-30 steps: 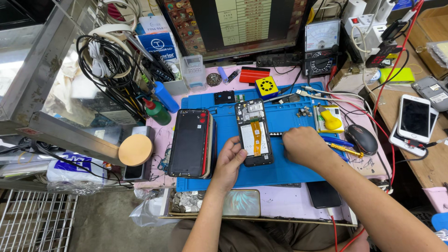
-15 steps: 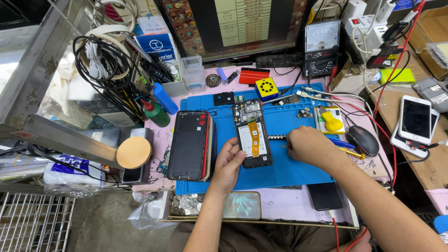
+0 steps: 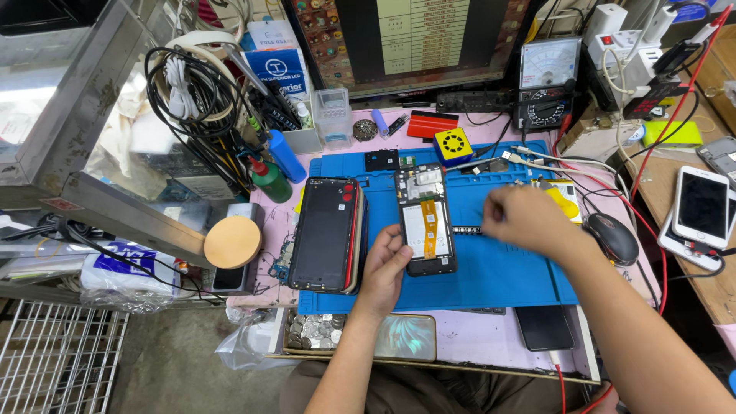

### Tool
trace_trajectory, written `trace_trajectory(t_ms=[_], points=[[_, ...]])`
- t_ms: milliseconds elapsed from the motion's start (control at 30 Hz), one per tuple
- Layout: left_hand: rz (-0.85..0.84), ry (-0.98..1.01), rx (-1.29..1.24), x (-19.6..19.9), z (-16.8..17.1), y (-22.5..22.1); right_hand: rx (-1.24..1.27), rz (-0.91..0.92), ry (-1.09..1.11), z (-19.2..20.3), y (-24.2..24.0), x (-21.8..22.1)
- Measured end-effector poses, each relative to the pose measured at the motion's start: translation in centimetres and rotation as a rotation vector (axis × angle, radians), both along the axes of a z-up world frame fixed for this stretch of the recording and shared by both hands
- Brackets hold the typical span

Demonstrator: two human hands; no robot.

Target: The person manipulates internal phone components on a workbench, uses a precision sealant tube to mark a component, and handles several phone chassis and a motherboard.

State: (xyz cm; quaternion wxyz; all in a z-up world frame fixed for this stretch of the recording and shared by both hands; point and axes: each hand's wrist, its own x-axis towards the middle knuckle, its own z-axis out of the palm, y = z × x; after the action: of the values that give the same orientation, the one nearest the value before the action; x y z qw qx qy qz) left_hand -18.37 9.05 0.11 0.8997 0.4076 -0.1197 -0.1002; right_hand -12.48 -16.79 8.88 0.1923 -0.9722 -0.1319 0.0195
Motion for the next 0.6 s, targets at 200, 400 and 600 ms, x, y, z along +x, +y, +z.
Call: trace_trajectory(t_ms=[200,400,600], points=[[0.036,0.032,-0.016,-0.2,0.6,0.0,-0.050,0.187,-0.059,-2.6,4.3,6.7],[0.060,0.019,-0.042,-0.1,0.5,-0.1,0.083,0.100,-0.143,-1.8,3.6,5.8],[0.038,0.024,-0.038,0.0,0.4,0.0,0.068,0.278,0.081,0.3,0.3,-0.6]])
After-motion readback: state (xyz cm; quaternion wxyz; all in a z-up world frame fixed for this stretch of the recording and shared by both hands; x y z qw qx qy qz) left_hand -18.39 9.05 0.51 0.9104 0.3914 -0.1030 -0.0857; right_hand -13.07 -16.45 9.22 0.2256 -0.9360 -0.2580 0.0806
